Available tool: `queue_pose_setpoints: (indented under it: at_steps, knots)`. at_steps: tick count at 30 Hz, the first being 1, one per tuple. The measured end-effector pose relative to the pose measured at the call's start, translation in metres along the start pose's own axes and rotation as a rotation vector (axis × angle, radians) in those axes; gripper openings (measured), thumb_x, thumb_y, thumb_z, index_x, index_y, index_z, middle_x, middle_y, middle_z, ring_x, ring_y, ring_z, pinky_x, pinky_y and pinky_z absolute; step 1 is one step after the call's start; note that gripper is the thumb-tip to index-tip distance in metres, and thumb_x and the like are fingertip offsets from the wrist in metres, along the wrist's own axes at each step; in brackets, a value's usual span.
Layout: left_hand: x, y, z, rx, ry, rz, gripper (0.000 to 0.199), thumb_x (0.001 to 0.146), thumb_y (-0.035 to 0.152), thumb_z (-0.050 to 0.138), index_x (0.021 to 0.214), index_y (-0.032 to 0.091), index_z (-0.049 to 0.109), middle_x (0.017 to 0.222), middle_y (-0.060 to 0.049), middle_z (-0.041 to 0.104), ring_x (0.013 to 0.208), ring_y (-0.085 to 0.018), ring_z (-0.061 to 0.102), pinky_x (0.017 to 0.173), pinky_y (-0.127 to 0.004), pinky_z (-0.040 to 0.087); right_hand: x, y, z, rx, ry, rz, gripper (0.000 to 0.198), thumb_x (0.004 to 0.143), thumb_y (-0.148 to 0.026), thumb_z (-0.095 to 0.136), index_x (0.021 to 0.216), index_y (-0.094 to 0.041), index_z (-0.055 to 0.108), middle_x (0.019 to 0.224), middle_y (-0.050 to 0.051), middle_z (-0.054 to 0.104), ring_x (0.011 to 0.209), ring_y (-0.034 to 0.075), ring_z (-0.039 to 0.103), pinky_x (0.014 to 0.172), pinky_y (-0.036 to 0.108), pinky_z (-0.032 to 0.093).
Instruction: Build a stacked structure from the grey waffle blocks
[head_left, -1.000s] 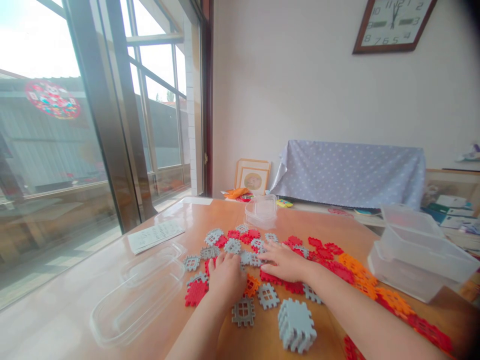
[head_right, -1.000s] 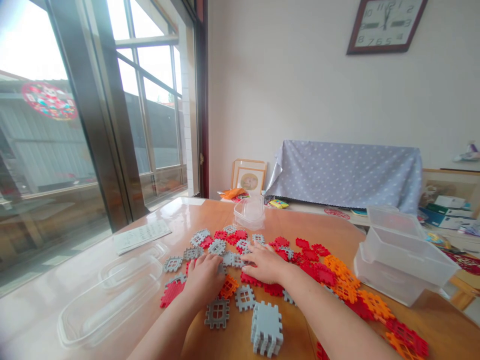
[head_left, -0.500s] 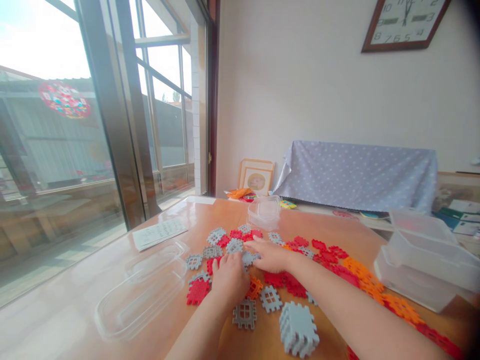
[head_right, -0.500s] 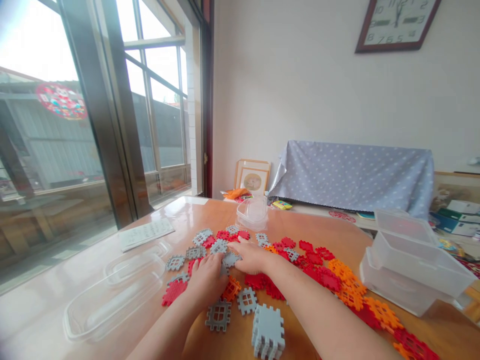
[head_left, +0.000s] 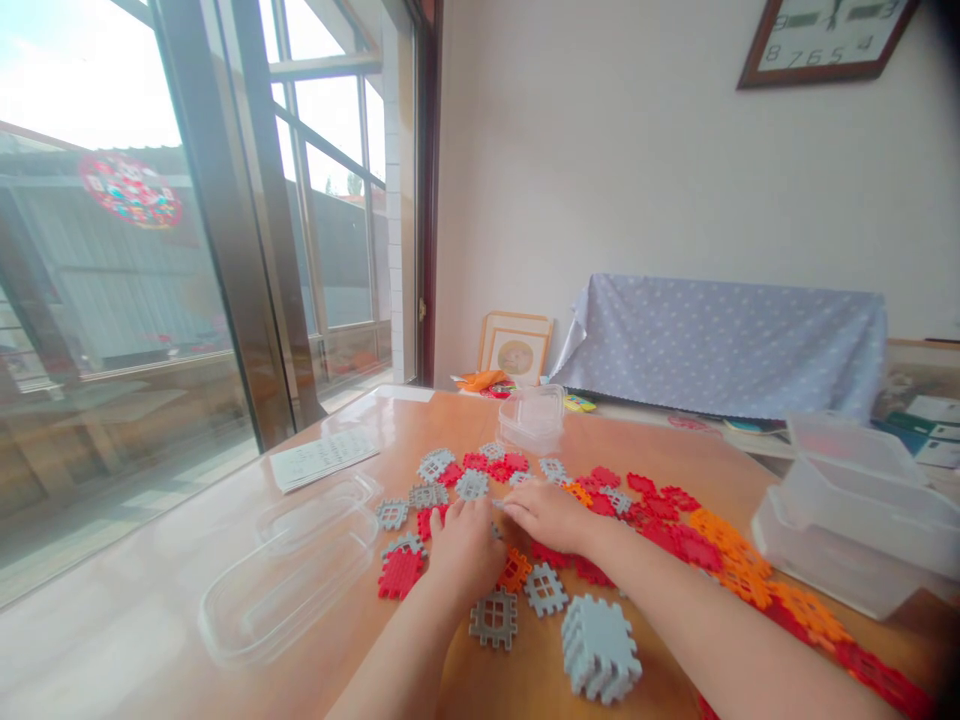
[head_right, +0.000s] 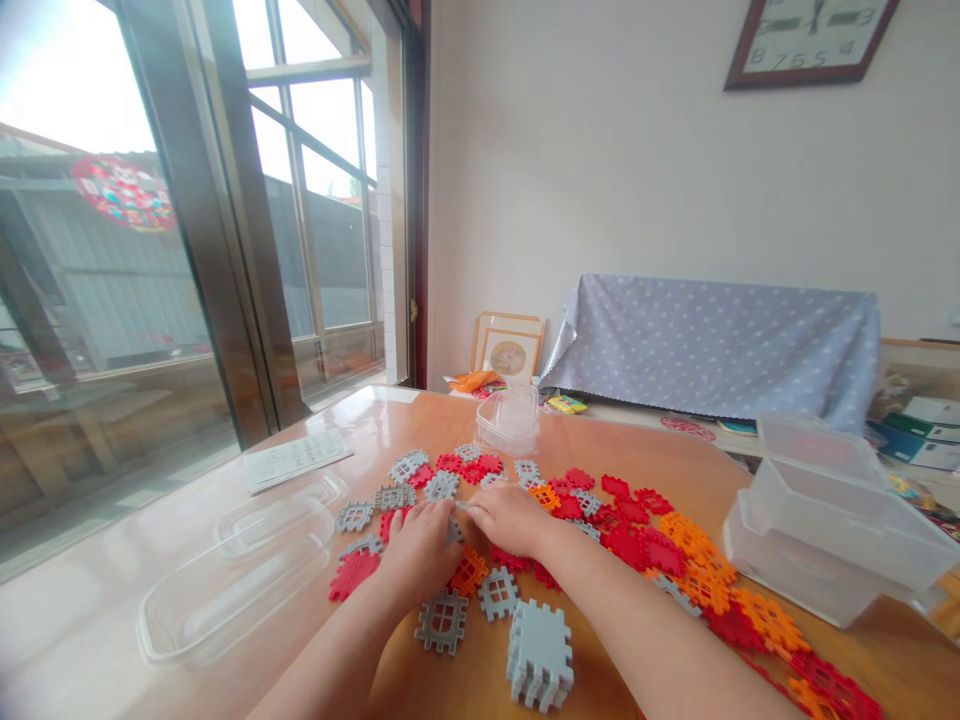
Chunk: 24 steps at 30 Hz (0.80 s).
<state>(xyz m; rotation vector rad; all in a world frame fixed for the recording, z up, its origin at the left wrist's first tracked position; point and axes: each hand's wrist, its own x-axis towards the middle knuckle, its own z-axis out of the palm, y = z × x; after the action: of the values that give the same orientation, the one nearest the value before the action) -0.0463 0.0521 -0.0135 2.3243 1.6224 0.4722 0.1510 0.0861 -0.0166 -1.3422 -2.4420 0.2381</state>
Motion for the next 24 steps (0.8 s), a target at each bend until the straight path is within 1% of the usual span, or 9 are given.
queue_pose_setpoints:
  at_steps: [2,5,8,12,14,17,20,22,24]
  knots:
    - [0.0,0.0,0.001,-0.012,0.035,0.02,0.044,0.079,0.024,0.052,0.122,0.024,0.06,0.13,-0.011,0.065,0.13,-0.034,0.049,0.112,-0.055,0.028,-0.005,0.002,-0.002,0.024,0.053,0.025,0.037,0.102,-0.036,0.04,0.078,-0.02,0.064,0.087,0.007,0.067,0.09,0.022,0.058,0.086,0.035,0.043]
    - [0.004,0.0,0.005,-0.086,0.113,0.067,0.047,0.08,0.019,0.05,0.125,0.021,0.06,0.129,-0.012,0.065,0.126,-0.031,0.053,0.109,-0.045,0.036,-0.015,0.007,-0.009,0.083,0.129,0.079,0.041,0.103,-0.039,0.036,0.076,-0.02,0.06,0.083,0.005,0.064,0.084,0.02,0.057,0.081,0.034,0.043]
    - [0.008,0.001,0.009,-0.26,0.186,0.111,0.047,0.082,0.017,0.047,0.127,0.019,0.06,0.13,-0.011,0.064,0.125,-0.025,0.055,0.107,-0.036,0.04,-0.025,0.01,-0.018,0.168,0.179,0.132,0.045,0.104,-0.045,0.032,0.077,-0.02,0.057,0.079,0.002,0.062,0.077,0.018,0.056,0.074,0.032,0.044]
    - [0.008,0.01,0.008,-0.557,0.234,0.115,0.036,0.087,0.023,0.05,0.12,0.019,0.063,0.123,-0.01,0.067,0.116,-0.023,0.06,0.1,-0.035,0.045,-0.039,0.005,-0.035,0.283,0.217,0.176,0.048,0.105,-0.051,0.028,0.085,-0.02,0.058,0.081,0.0,0.063,0.075,0.017,0.057,0.071,0.03,0.046]
    - [0.005,0.018,0.004,-0.75,0.189,0.103,0.031,0.089,0.029,0.054,0.115,0.018,0.065,0.117,-0.01,0.069,0.108,-0.023,0.063,0.093,-0.034,0.047,-0.046,-0.003,-0.045,0.346,0.221,0.179,0.048,0.104,-0.054,0.029,0.088,-0.02,0.059,0.084,0.0,0.064,0.076,0.017,0.057,0.072,0.03,0.048]
    - [-0.001,0.029,-0.006,-1.047,0.072,0.097,0.034,0.088,0.043,0.061,0.109,0.017,0.067,0.106,-0.009,0.072,0.096,-0.021,0.064,0.083,-0.03,0.048,-0.056,-0.022,-0.058,0.51,0.201,0.183,0.045,0.102,-0.055,0.037,0.086,-0.019,0.059,0.083,-0.001,0.064,0.077,0.017,0.057,0.074,0.03,0.049]
    - [-0.007,0.035,-0.013,-1.234,-0.046,0.093,0.035,0.08,0.049,0.07,0.093,0.016,0.067,0.082,-0.004,0.069,0.076,-0.016,0.06,0.07,-0.026,0.044,-0.065,-0.041,-0.065,0.612,0.165,0.203,0.044,0.101,-0.055,0.041,0.084,-0.02,0.06,0.081,-0.001,0.065,0.077,0.017,0.059,0.074,0.031,0.05]
    - [-0.011,0.037,-0.016,-1.313,-0.103,0.088,0.034,0.075,0.048,0.075,0.081,0.017,0.063,0.068,0.0,0.063,0.064,-0.012,0.054,0.064,-0.024,0.041,-0.072,-0.052,-0.065,0.588,0.21,0.223,0.039,0.1,-0.053,0.043,0.094,-0.02,0.064,0.09,0.002,0.069,0.086,0.02,0.064,0.079,0.034,0.053]
    - [-0.014,0.038,-0.017,-1.39,-0.131,0.071,0.032,0.074,0.045,0.077,0.077,0.017,0.06,0.064,0.001,0.06,0.06,-0.011,0.052,0.061,-0.024,0.038,-0.08,-0.061,-0.064,0.493,0.33,0.236,0.032,0.097,-0.047,0.051,0.113,-0.023,0.065,0.111,0.005,0.071,0.105,0.023,0.065,0.094,0.039,0.053]
